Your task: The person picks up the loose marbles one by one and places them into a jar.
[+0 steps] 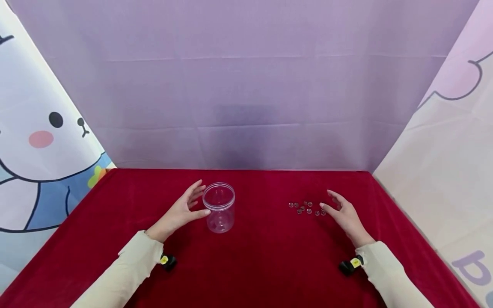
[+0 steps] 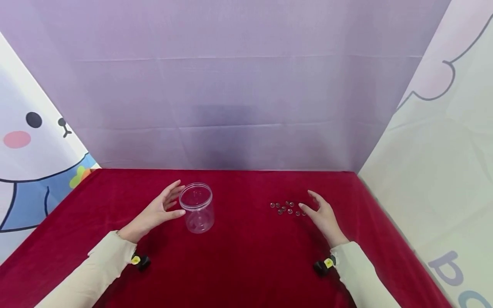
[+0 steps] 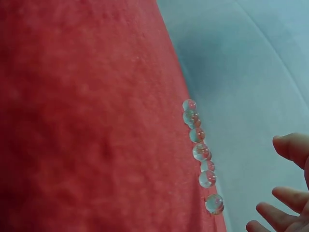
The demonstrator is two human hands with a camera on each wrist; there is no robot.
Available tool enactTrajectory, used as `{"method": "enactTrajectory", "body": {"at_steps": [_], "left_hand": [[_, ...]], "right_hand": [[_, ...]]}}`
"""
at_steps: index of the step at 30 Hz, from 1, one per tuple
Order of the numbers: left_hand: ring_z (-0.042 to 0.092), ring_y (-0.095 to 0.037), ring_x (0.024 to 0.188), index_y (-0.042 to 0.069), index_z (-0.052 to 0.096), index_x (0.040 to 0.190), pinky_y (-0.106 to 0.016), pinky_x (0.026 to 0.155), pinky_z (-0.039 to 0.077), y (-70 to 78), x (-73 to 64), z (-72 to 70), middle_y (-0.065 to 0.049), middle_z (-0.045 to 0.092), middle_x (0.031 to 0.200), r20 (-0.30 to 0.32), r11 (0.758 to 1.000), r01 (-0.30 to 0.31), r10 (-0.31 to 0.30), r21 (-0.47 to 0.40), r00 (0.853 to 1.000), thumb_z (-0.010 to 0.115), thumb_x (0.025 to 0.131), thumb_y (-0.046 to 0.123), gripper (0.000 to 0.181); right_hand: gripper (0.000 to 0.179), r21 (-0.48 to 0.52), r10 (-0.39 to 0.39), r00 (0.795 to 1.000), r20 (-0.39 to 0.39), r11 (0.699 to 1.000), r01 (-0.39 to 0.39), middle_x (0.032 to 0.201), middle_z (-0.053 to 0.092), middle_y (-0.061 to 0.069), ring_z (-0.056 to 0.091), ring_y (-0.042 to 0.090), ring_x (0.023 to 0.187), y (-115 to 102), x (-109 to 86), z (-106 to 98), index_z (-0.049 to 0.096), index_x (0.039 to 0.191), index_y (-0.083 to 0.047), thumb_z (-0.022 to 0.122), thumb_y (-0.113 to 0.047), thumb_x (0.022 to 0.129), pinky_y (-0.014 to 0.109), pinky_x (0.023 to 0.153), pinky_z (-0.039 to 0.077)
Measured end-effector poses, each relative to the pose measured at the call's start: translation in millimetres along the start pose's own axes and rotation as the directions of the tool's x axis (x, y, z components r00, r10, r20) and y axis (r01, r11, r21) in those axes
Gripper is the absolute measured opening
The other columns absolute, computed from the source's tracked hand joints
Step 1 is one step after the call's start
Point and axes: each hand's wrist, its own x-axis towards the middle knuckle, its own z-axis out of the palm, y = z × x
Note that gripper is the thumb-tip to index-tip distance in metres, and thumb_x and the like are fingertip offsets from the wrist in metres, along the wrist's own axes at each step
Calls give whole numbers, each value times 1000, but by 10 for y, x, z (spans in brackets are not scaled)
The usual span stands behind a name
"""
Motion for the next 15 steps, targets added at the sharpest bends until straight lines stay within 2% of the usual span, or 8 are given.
{"method": "enactTrajectory", "body": {"at_steps": [9, 15], "left_hand": [[20, -36, 139, 19, 12, 151, -53, 111, 22, -16, 80, 113, -14, 22, 152, 28, 998, 54, -54, -21, 998, 75, 81, 23, 94], [17, -33, 142, 21, 13, 151, -53, 112, 18, -27, 113, 160, -12, 23, 154, 64, 998, 22, -17, -65, 998, 72, 83, 19, 90]], "right_hand": [[72, 9, 28, 999, 19, 1000, -28, 148, 30, 24, 27, 41, 136, 41, -54, -7, 28, 146, -2, 62, -33, 91, 55, 108, 25], [70, 21, 40, 999, 18, 999, -41, 147, 30, 25, 29, 42, 134, 14, -76, -9, 28, 146, -1, 62, -31, 92, 56, 106, 28]]}}
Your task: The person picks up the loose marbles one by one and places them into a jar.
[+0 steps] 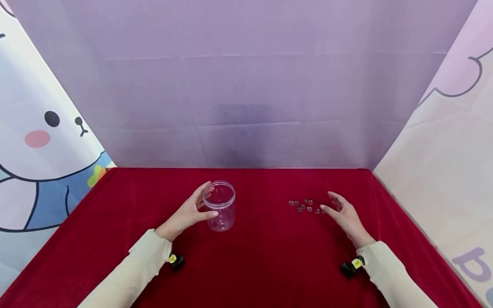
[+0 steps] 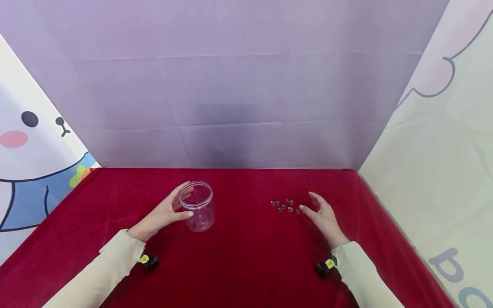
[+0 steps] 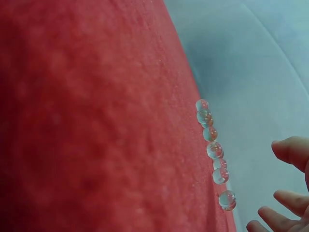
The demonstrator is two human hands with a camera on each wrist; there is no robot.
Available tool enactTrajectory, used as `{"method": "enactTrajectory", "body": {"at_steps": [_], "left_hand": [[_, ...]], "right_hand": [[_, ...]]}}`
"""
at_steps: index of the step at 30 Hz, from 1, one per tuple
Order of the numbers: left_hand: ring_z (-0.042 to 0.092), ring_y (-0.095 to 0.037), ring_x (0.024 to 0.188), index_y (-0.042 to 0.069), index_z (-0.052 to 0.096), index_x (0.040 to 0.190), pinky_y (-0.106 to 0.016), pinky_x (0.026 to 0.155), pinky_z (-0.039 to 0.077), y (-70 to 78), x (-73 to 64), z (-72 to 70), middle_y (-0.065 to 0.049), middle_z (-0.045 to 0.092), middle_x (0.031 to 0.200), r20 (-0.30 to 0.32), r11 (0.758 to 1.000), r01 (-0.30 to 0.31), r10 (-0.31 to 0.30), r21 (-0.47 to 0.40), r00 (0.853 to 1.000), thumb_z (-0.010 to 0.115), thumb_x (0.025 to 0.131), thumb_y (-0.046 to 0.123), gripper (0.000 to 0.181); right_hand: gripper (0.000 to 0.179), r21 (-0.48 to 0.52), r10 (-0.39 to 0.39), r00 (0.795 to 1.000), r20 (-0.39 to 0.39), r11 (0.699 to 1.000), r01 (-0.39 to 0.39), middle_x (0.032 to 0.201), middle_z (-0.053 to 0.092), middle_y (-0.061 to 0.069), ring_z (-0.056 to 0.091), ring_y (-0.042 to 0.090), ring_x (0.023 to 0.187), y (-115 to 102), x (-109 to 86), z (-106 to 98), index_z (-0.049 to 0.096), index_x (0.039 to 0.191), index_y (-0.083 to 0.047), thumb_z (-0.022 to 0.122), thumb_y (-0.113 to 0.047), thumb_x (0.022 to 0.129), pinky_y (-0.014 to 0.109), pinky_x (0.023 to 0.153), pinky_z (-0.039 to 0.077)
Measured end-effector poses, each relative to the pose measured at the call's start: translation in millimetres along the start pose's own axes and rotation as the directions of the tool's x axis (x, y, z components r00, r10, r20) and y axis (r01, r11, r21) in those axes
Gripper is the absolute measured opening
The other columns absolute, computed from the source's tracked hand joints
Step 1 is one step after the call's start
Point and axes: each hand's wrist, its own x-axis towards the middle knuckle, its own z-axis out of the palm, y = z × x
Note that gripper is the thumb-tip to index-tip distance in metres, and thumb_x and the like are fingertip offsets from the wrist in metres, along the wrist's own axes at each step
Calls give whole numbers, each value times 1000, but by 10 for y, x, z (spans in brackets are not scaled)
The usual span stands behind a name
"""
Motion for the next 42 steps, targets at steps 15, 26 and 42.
{"method": "enactTrajectory", "body": {"at_steps": [15, 26, 42], "left_hand": [[19, -31, 141, 17, 11, 151, -54, 108, 27, 25, 5, 32, -11, 27, 151, 5, 1000, -4, 4, -28, 1000, 74, 82, 17, 94], [21, -33, 140, 17, 13, 151, -53, 108, 28, 14, -8, 61, -15, 27, 151, 2, 999, -5, 6, -40, 1000, 72, 83, 18, 90], [23, -34, 139, 20, 19, 150, -53, 105, 32, 37, -46, 84, -16, 29, 150, -2, 998, 0, -1, -56, 1000, 71, 84, 17, 84]], "right_hand": [[60, 8, 32, 999, -1, 999, -32, 138, 43, 25, 44, 37, 124, 31, -42, 19, 39, 139, 3, 63, -24, 91, 19, 88, 46], [51, 7, 84, 996, 5, 996, -84, 129, 53, 24, 57, 22, 109, 79, -66, -13, 49, 133, 3, 64, -22, 91, 13, 77, 47], [42, -19, 83, 996, 21, 996, -83, 119, 63, 18, 55, -6, 88, 141, -44, -53, 61, 122, 1, 68, -21, 88, 17, 74, 47]]}}
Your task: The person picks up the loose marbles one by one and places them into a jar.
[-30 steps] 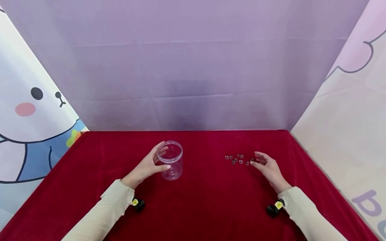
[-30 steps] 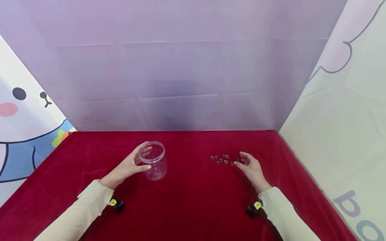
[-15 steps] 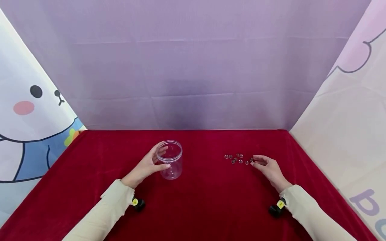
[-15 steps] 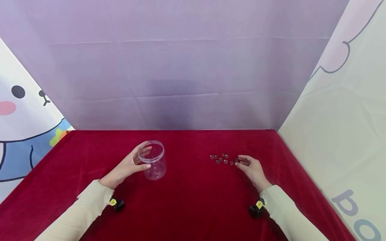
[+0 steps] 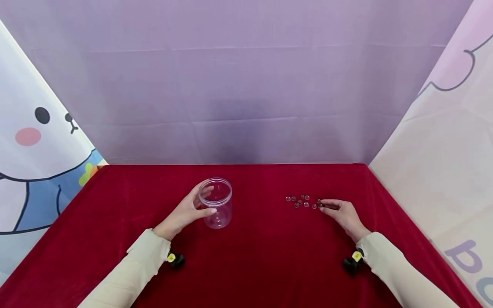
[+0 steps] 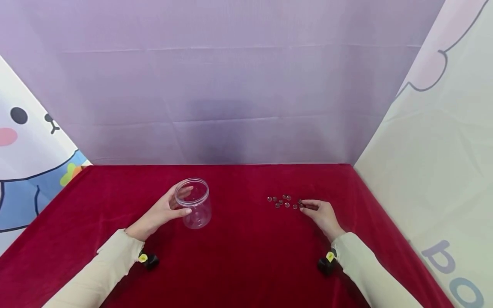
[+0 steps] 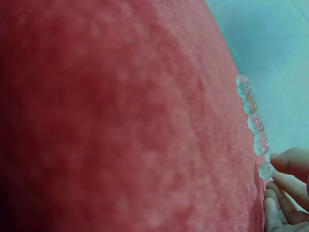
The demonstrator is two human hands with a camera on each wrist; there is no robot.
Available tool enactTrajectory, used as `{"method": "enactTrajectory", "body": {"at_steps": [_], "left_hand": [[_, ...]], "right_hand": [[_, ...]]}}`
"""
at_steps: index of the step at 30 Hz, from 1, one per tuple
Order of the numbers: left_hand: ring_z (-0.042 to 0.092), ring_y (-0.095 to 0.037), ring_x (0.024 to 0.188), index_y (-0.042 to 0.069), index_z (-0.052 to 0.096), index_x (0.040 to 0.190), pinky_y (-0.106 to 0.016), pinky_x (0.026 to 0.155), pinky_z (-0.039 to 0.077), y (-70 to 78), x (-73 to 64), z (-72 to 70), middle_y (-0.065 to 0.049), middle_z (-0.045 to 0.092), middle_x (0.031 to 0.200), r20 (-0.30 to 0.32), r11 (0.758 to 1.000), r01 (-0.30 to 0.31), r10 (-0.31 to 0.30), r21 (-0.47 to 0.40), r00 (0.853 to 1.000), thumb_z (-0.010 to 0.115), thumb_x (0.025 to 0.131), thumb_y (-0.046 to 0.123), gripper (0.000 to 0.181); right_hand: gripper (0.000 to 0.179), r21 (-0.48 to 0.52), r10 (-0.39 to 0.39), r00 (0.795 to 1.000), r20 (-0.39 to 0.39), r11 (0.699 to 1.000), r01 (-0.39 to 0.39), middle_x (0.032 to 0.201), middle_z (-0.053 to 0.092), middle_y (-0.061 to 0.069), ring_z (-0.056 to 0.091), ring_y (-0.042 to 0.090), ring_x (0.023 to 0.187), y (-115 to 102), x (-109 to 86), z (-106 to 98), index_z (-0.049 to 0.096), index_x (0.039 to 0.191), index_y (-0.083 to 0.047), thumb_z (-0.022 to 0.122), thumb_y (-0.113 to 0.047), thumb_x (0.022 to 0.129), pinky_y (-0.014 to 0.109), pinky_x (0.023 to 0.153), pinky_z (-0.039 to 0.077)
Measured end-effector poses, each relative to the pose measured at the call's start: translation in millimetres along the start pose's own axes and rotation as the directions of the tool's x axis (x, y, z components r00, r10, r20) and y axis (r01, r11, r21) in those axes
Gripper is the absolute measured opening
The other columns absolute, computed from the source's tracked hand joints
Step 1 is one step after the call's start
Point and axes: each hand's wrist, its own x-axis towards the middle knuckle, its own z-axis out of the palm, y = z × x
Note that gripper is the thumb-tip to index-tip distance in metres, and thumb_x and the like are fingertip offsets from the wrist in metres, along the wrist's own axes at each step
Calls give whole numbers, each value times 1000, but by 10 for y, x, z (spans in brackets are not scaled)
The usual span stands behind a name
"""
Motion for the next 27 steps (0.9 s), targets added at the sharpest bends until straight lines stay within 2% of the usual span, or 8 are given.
{"method": "enactTrajectory", "body": {"at_steps": [6, 11, 27], "left_hand": [[24, -35, 138, 20, 20, 149, -54, 105, 32, 9, 4, -2, -17, 29, 150, -5, 1000, 0, 0, -5, 1000, 71, 84, 17, 83], [24, -37, 138, 22, 22, 148, -55, 105, 32, -2, 0, 4, -17, 29, 150, -1, 1000, 2, -2, -2, 1000, 72, 83, 19, 83], [25, -39, 137, 21, 20, 148, -52, 101, 38, -70, -7, 49, -16, 27, 151, 14, 1000, 16, -16, -19, 1000, 74, 81, 16, 86]], "right_hand": [[41, -58, 30, 1000, -4, 998, -30, 124, 59, 19, 54, 11, 98, 1, 40, 5, 63, 120, 0, 68, -24, 87, 20, 74, 47], [39, -92, 28, 1000, -3, 995, -28, 122, 60, 19, 55, 21, 102, 28, 68, 19, 65, 118, -1, 68, -24, 87, 24, 74, 47], [29, -152, 48, 998, -32, 987, -52, 120, 60, 21, 54, 29, 106, 18, 81, 46, 70, 109, -3, 69, -19, 85, 28, 75, 46]]}}
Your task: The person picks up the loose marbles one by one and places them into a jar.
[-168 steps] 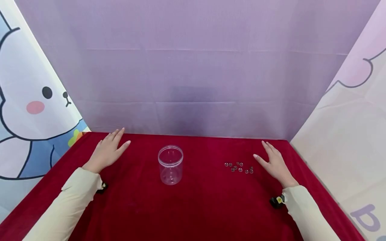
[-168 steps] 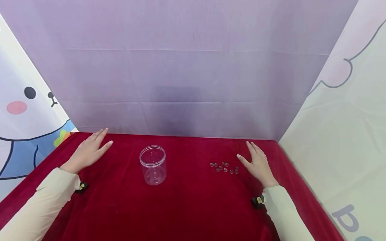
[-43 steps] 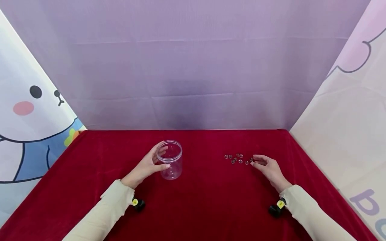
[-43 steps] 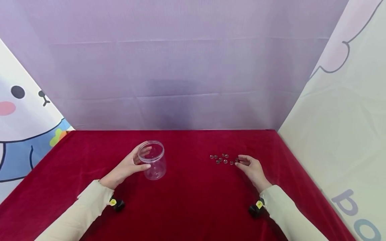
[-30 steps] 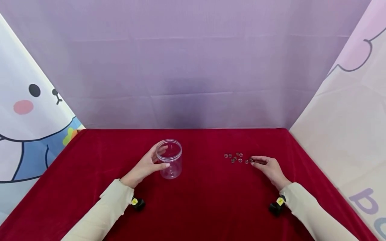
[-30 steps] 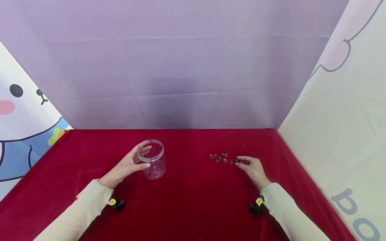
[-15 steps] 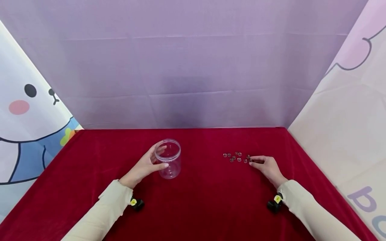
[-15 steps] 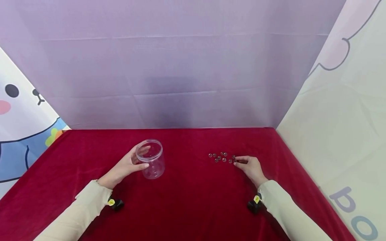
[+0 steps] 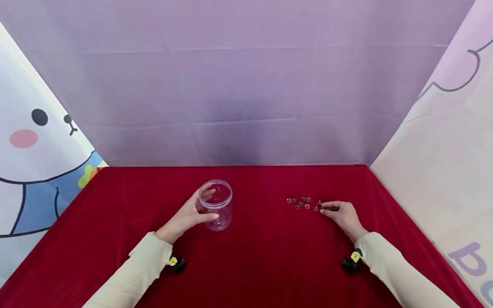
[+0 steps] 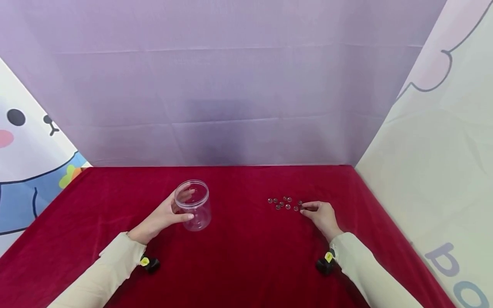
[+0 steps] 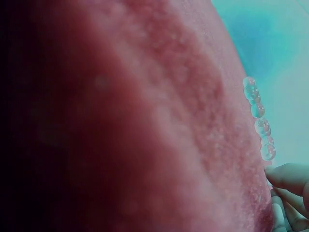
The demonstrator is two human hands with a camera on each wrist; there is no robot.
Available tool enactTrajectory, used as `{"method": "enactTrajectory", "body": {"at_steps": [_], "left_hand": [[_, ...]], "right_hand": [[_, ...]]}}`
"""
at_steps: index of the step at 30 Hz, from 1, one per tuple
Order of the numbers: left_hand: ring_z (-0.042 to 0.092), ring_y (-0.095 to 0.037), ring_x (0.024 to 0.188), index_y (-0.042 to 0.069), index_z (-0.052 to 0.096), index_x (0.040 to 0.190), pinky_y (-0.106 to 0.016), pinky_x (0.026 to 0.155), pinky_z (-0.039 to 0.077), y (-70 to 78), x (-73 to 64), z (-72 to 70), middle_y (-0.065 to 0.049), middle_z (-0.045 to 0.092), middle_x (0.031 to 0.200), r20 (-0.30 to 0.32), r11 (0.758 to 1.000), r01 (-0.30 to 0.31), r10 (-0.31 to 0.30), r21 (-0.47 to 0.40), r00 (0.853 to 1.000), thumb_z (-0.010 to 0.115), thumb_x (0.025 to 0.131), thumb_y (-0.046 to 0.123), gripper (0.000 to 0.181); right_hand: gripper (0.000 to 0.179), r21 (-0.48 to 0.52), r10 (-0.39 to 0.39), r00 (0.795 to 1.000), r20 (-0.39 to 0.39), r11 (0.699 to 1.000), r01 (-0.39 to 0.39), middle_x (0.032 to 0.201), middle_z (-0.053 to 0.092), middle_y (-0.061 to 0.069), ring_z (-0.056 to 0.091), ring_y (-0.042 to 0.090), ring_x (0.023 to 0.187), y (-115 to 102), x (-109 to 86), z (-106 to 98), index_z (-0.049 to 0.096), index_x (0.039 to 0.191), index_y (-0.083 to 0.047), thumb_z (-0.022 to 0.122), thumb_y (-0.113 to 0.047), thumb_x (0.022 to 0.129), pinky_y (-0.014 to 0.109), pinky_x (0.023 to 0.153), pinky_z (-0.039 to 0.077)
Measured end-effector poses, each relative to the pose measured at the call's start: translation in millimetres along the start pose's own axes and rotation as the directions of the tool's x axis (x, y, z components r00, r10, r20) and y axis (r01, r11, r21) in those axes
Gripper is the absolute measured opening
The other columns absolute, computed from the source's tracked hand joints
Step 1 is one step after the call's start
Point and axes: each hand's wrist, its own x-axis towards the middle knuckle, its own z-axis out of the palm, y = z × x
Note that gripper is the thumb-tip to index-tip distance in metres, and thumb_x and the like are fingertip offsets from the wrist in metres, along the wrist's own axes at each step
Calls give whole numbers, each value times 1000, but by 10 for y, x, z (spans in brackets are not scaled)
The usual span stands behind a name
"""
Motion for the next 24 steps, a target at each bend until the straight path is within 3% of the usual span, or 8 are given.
{"method": "enactTrajectory", "body": {"at_steps": [11, 19, 24], "left_hand": [[27, -38, 136, 15, 18, 148, -51, 101, 39, 10, 4, 19, -15, 26, 151, -12, 1000, 15, -15, 7, 1000, 75, 80, 17, 89], [30, -35, 136, 17, 21, 147, -49, 100, 41, -18, 58, 120, -13, 29, 150, -13, 999, 27, -27, -26, 1000, 73, 81, 12, 85], [31, -36, 135, 17, 23, 146, -52, 103, 36, -39, 88, 166, -15, 31, 149, -13, 1000, 5, -6, -18, 1000, 74, 80, 12, 84]], "right_hand": [[32, 22, -10, 1000, -10, 1000, 11, 120, 60, 21, 54, 26, 102, -26, -3, -13, 69, 110, -1, 69, -22, 86, 27, 72, 46], [40, 92, 24, 999, -29, 996, -21, 116, 64, 15, 54, 4, 86, 96, -29, -90, 68, 112, -1, 70, -31, 86, 22, 68, 48], [43, 100, 51, 999, -19, 994, -49, 116, 65, 12, 52, 2, 87, 137, -58, -115, 68, 113, -2, 68, -36, 86, 22, 71, 48]]}}
